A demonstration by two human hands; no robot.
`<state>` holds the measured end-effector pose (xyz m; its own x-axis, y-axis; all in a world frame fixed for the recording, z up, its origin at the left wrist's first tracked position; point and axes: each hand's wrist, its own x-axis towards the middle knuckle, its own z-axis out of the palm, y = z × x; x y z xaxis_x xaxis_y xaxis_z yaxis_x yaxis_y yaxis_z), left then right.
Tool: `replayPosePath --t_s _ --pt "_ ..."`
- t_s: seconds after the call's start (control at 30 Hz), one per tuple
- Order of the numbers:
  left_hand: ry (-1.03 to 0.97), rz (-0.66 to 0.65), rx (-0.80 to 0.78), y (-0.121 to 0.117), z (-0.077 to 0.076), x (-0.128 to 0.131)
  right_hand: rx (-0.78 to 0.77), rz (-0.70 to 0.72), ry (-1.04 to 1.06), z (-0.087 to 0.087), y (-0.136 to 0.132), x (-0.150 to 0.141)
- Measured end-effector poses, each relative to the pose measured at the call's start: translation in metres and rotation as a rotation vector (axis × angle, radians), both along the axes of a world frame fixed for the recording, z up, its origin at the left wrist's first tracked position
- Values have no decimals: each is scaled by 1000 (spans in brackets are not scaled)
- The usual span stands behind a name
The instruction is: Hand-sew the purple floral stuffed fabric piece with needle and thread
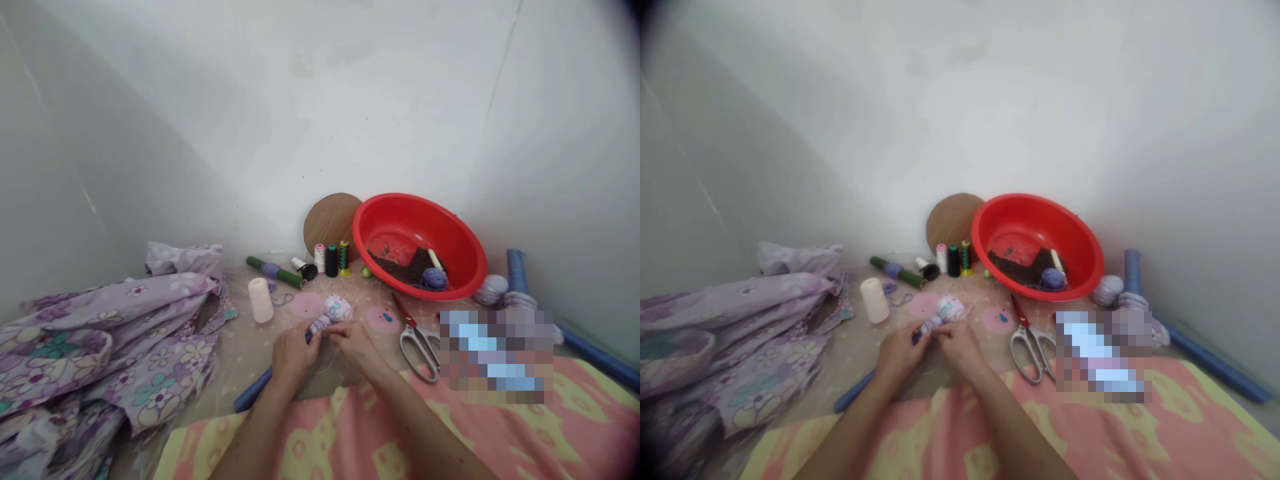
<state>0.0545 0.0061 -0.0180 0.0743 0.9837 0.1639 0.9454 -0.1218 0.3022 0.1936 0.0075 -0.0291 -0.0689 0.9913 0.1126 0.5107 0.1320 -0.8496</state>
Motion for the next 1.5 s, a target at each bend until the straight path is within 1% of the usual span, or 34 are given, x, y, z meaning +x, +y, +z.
replayPosePath --t_s 0.13,0.23,0.33,0.43,0.6,0.8,1.13,1.37,1.5 --pt "5 6 -5 -1 1 1 -28 50 72 6 -2 1" --pt "-1 -5 6 -2 1 1 -40 44 92 5 0 1" --pt "1 -12 0 -1 0 1 -5 -1 73 -1 3 0" --pt "10 -6 -4 1 -1 -1 43 -61 11 -6 4 -2" --pt "15 -21 6 3 -2 -2 64 -128 -84 -10 0 -5" --pt "14 -31 20 2 -1 -2 78 -178 -155 -10 -4 -11" --pt "19 -11 -6 -4 3 3 58 -247 -171 -8 -3 -17" --pt "10 -8 -14 -6 3 2 67 -251 -136 -6 -4 -17" --pt "7 -4 -20 -5 3 3 71 -204 -5 -12 0 -16"
